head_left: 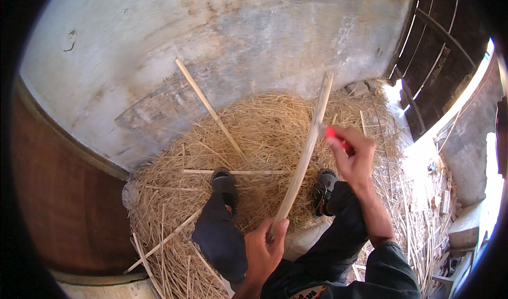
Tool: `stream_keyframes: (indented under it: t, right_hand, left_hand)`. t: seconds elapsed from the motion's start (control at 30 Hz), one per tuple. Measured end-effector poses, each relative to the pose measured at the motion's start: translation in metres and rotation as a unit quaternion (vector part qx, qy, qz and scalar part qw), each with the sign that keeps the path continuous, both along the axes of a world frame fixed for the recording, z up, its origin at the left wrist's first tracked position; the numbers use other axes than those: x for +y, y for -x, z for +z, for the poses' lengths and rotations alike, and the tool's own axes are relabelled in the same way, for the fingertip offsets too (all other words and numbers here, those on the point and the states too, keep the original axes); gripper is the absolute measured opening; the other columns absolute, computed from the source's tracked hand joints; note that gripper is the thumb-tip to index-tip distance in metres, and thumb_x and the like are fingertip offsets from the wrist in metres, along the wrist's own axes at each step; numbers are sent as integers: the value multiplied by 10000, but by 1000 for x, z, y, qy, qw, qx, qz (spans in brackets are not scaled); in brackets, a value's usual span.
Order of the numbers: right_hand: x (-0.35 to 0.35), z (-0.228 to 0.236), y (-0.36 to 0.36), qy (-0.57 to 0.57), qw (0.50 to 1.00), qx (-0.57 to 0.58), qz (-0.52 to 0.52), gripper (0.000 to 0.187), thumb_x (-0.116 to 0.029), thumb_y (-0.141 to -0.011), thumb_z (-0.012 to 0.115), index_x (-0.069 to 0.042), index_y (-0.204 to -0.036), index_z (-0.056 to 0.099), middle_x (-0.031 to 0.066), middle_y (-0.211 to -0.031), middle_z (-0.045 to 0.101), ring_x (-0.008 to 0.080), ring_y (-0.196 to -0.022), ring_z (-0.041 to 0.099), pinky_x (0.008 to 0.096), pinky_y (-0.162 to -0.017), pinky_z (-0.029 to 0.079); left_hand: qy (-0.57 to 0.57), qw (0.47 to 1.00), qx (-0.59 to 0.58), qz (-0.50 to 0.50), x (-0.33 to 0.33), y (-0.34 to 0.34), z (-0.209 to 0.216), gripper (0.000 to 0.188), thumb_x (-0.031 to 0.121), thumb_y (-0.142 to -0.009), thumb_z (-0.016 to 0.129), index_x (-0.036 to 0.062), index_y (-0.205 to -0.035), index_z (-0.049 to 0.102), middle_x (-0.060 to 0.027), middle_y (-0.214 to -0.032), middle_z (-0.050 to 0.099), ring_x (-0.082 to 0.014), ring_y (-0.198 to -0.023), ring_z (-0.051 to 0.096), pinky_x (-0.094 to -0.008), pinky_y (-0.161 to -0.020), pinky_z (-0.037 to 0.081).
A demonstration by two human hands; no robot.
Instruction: The person sits on a straw-covered floor and uses a red utility knife to shave thin strips off a long wooden stick. They hold the stick with their left hand and scrape the blade along its length with their right hand, rotating the stick to work on different sides.
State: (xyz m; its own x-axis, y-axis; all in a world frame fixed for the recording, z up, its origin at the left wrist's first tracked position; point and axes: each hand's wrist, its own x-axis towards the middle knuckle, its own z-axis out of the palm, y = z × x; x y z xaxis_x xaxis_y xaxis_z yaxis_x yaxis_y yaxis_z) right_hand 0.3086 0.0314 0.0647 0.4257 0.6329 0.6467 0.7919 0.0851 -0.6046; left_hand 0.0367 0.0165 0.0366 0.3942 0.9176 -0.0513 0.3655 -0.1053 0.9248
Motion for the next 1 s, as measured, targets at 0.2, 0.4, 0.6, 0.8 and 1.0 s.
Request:
stream_keyframes:
  t: [0.2,0.4,0.6,0.8,1.0]
  right_hand:
    - [-6,-11,-9,-19,999,-17,29,218,-161,-912,848,-48,-1097,822,113,-832,751,211,-662,710,325,-593,544]
    - [-12,-27,38,-6,978,-82,190,296,-223,-846,914,-112,-1104,823,45,-828,735,211,-645,715,333,-556,557]
    - [-11,-29,51,-14,972,-114,207,331,-252,-829,923,-128,-1117,819,4,-804,701,187,-628,705,332,-537,556]
    - [-12,-26,54,4,973,-137,186,329,-273,-833,914,-132,-1115,820,-5,-787,696,181,-617,698,322,-522,545]
    - [-10,-23,54,-9,973,-135,185,319,-277,-833,913,-137,-1106,826,-11,-777,691,177,-605,696,315,-522,544]
  left_hand:
    - [10,998,-50,28,-3,8,-12,286,252,-1069,711,-18,-991,765,16,-639,554,-34,-600,466,-272,-524,342]
    - [-81,996,-21,44,19,2,4,307,283,-1071,729,-20,-1020,749,24,-626,495,-35,-597,407,-279,-514,312]
    - [-104,991,-52,59,17,-7,2,230,213,-1030,785,-12,-1002,743,-70,-621,565,-92,-524,476,-316,-484,390]
    - [-95,993,-32,55,18,-5,1,241,219,-1035,780,-11,-987,726,-64,-616,548,-84,-527,448,-317,-482,380]
    - [-78,995,-40,51,16,-3,3,352,327,-1065,744,-19,-999,726,8,-630,492,-53,-578,389,-293,-498,302]
